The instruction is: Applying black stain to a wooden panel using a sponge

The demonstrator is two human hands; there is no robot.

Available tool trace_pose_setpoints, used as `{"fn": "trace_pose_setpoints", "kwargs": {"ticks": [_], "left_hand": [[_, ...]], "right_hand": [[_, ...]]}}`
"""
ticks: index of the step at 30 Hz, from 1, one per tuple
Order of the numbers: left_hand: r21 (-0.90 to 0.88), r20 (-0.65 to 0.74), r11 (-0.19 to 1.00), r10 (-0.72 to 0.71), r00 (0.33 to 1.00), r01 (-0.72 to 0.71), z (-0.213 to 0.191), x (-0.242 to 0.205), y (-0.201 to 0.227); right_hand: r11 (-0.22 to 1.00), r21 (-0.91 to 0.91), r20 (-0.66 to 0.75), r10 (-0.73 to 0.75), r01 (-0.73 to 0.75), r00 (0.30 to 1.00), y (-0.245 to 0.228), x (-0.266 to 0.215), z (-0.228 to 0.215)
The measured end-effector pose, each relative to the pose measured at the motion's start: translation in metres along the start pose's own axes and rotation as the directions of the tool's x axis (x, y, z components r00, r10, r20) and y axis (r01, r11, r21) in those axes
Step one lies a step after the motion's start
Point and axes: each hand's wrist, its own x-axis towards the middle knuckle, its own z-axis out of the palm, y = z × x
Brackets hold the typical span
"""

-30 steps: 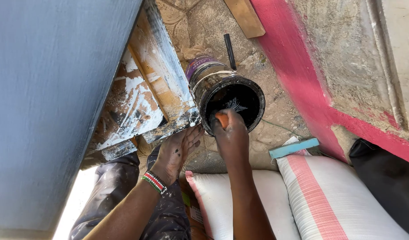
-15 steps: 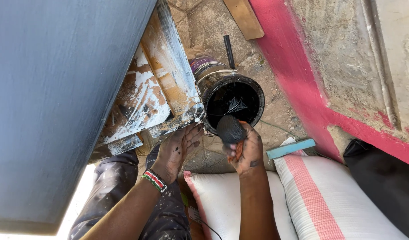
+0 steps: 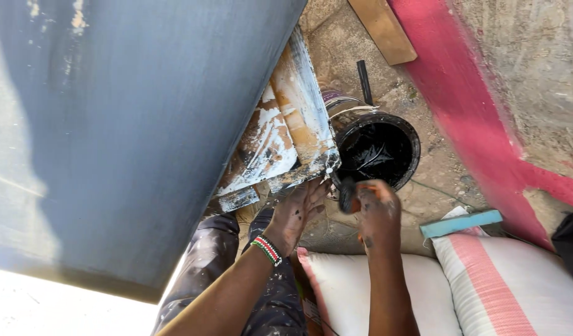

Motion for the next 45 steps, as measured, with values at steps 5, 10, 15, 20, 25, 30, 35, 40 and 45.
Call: {"fn": "trace_pose_setpoints", "kwargs": {"ticks": [5,10,15,20,25,30,35,40,45], "left_hand": [[0.049,0.032,0.999,0.003,0.999,-0.004,0.011,-0.007,0.014],[0.110,0.015,0.993,-0.045,0.999,0.043,0.025,-0.010,0.039],[0.128,-0.004,0.991,-0.043,0.999,0.043,0.031,-0.013,0.046],[0.127,-0.027,0.990,-0.062,0.998,0.065,0.033,-0.019,0.049],[0.105,-0.018,0.992,-0.072,0.997,0.074,0.025,-0.014,0.034],[0.112,-0.039,0.991,-0.070,0.997,0.074,0.017,-0.005,0.029],[0.148,-0.046,0.986,-0.072,0.996,0.078,0.018,-0.016,0.033],[0.137,-0.032,0.990,-0.036,0.999,0.041,0.025,-0.023,0.027],[0.137,-0.042,0.990,-0.031,0.999,0.036,0.024,-0.019,0.024]], "right_hand": [[0.881,-0.388,-0.189,-0.363,0.270,0.912,0.003,0.039,0.011],[0.793,-0.595,-0.077,-0.215,0.128,0.974,-0.009,0.017,0.021],[0.733,-0.676,0.012,-0.088,0.073,0.996,-0.003,-0.013,0.007],[0.994,0.102,-0.112,-0.028,0.039,0.993,-0.032,-0.025,0.005],[0.983,0.169,-0.066,-0.055,0.065,0.996,-0.018,0.015,0.013],[0.999,-0.005,0.020,-0.034,0.034,0.999,0.039,0.041,-0.003],[0.570,0.694,0.364,0.250,-0.441,0.897,0.028,0.018,-0.021],[0.529,0.749,0.342,0.206,-0.398,0.917,0.025,0.026,-0.016],[0.759,0.638,0.031,0.147,-0.133,0.989,0.032,0.032,0.004]]}}
